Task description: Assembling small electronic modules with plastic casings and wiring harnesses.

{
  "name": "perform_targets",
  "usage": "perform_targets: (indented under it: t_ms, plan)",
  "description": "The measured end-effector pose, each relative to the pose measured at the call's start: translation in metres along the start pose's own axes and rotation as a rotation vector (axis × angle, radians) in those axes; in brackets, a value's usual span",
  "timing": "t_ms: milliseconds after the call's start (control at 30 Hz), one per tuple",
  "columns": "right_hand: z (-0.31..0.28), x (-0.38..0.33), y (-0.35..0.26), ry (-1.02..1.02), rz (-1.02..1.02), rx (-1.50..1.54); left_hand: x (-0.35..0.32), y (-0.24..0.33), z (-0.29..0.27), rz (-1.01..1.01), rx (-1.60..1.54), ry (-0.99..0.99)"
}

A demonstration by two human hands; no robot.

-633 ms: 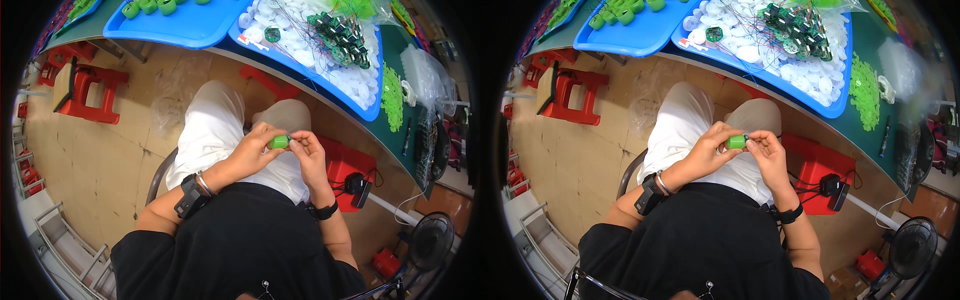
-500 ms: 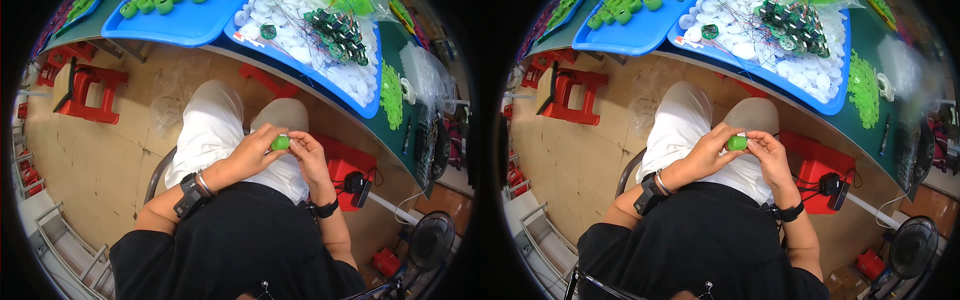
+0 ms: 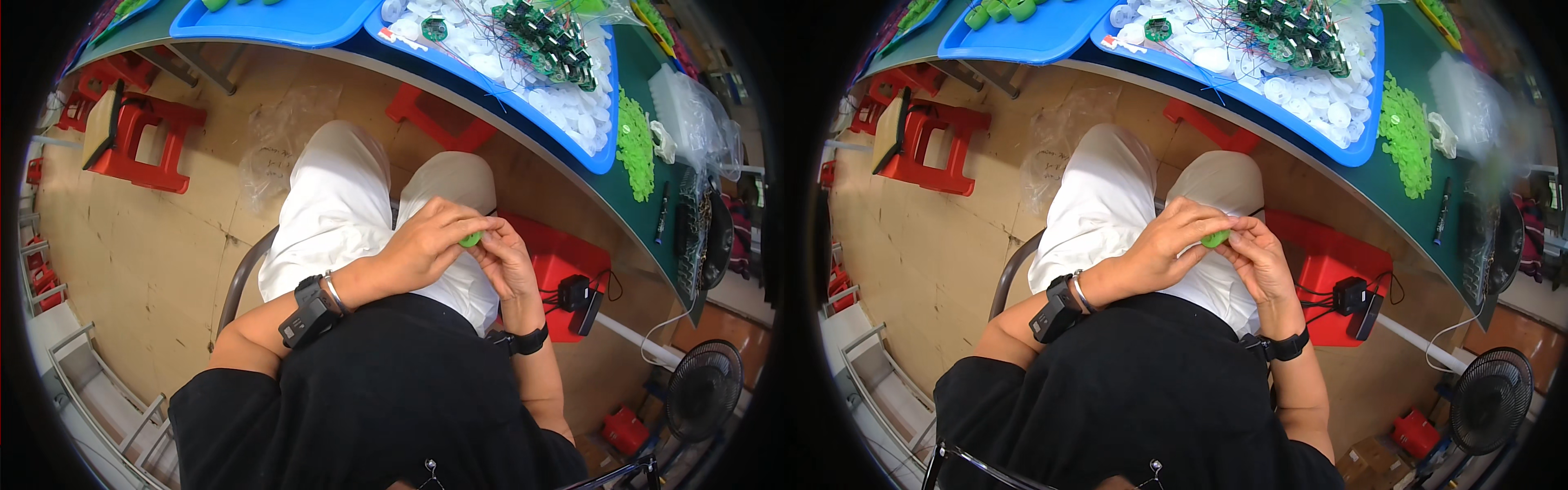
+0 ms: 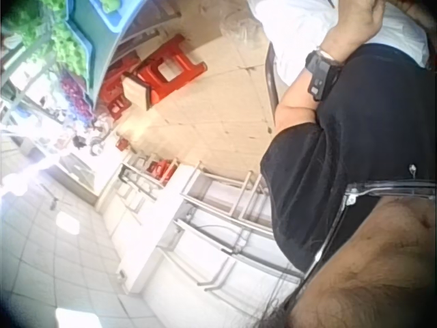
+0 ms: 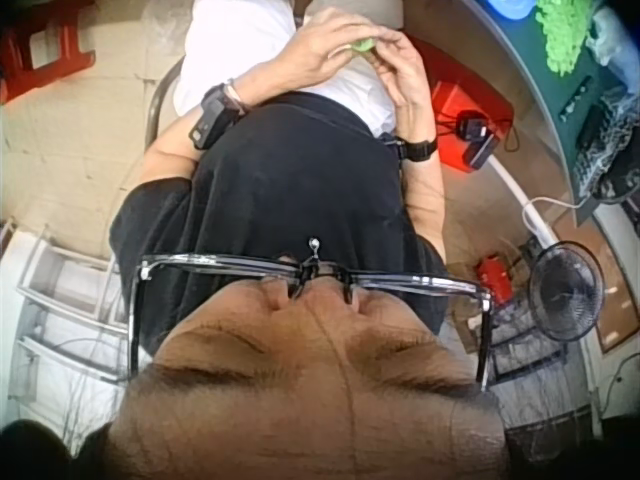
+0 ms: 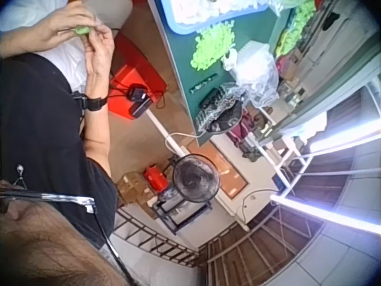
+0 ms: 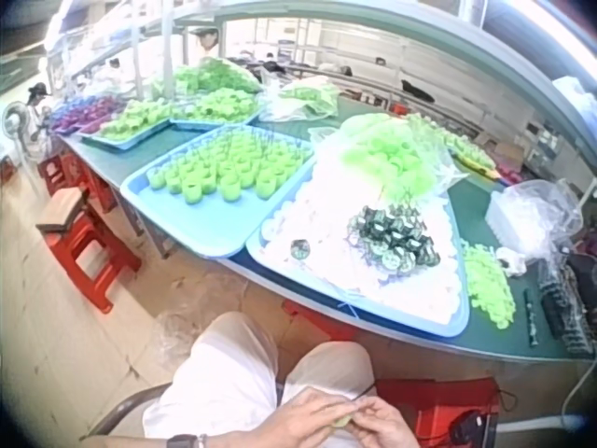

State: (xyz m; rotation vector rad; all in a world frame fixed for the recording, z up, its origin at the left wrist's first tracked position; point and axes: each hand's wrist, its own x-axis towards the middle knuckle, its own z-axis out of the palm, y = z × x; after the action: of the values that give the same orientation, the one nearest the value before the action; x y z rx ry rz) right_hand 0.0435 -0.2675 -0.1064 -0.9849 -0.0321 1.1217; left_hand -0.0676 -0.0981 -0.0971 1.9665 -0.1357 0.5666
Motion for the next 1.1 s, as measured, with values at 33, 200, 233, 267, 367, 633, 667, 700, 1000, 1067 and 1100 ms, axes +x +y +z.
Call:
perform_targets:
  t_ms: [33, 200, 233, 267, 367, 633, 667, 700, 1000, 1067, 1100]
  plan:
    - [0.0, -0.001, -0.001, 0.005, 0.015, -0.007, 0.0, 0.001, 0.001, 0.001, 0.001, 0.0]
    - [-0.013, -0.003, 0.007, -0.049, 0.081, 0.004, -0.005, 0.008, 0.007, -0.072, -0.114, -0.086]
    - [-0.013, -0.003, 0.008, -0.064, 0.114, 0.007, -0.006, 0.008, 0.009, -0.072, -0.114, -0.088]
    - [-0.011, -0.004, 0.008, -0.064, 0.113, 0.009, -0.008, 0.008, 0.011, -0.115, -0.142, -0.059]
    - [-0.005, -0.004, 0.01, -0.054, 0.117, 0.056, -0.011, 0.004, 0.013, -0.157, -0.169, -0.031]
    - [-0.015, -0.001, 0.018, -0.157, 0.184, 0.225, -0.01, 0.001, 0.012, -0.075, -0.157, -0.042]
    - [-0.013, -0.001, 0.017, -0.157, 0.187, 0.225, -0.011, 0.0, 0.013, -0.064, -0.159, -0.032]
    - [-0.009, -0.002, 0.016, -0.122, 0.198, 0.235, -0.012, 0.0, 0.013, -0.053, -0.161, -0.023]
    - [-0.01, -0.001, 0.023, -0.068, 0.129, 0.211, -0.015, -0.005, 0.013, -0.082, -0.208, -0.014]
    - [-0.01, -0.001, 0.023, -0.038, 0.113, 0.199, -0.014, -0.004, 0.014, -0.114, -0.216, -0.002]
    - [-0.011, 0.0, 0.024, -0.063, 0.097, 0.208, -0.014, -0.004, 0.014, -0.144, -0.223, 0.011]
